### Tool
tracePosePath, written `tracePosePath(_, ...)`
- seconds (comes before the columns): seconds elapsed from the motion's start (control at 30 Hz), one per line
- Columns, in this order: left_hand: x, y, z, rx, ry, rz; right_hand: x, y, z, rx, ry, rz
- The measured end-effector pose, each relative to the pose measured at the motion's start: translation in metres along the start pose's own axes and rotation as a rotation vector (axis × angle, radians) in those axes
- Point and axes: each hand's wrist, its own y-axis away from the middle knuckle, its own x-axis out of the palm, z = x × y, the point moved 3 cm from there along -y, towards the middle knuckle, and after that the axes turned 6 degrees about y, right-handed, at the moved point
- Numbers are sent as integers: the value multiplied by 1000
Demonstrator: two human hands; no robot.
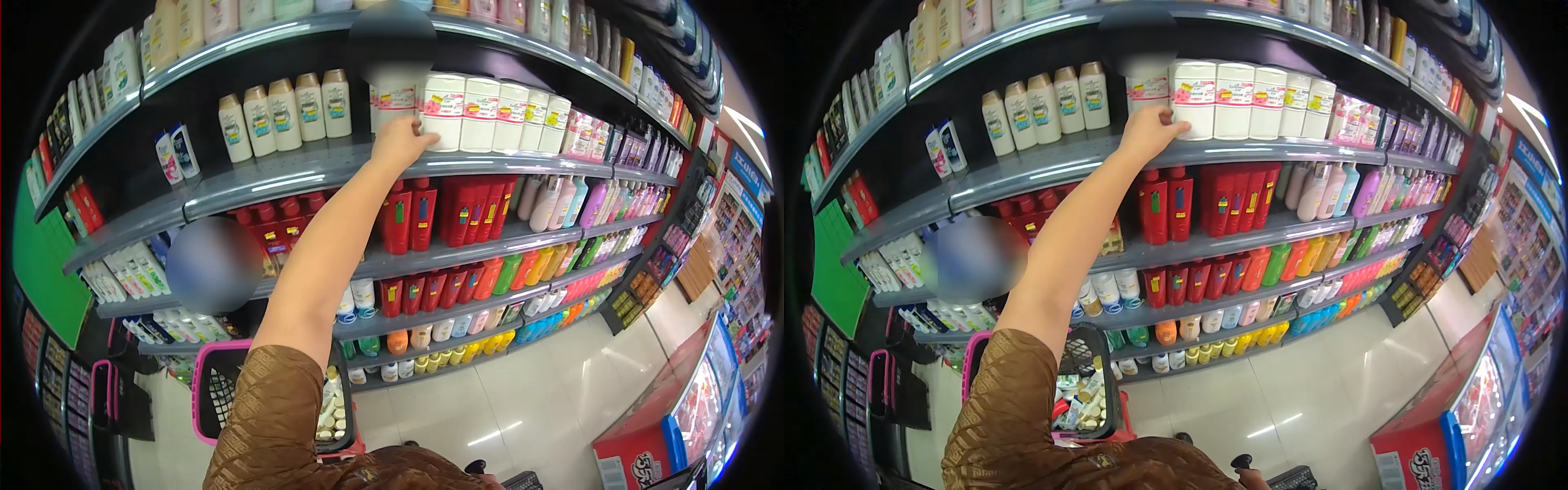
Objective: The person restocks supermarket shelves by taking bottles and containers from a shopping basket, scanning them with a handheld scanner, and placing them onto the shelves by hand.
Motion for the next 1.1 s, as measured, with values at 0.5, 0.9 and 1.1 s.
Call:
tracePosePath(0.5, -161, 613, 157, -558, 365, 1176, 87, 12, -22, 113, 505, 75)
tracePosePath(0.9, -280, 759, 424, -1238, -213, 1018, 189, 133, 190, -150, -126, 60)
tracePosePath(1.1, -216, 762, 468, -1468, -87, 866, 201, 206, 107, 13, 223, 4)
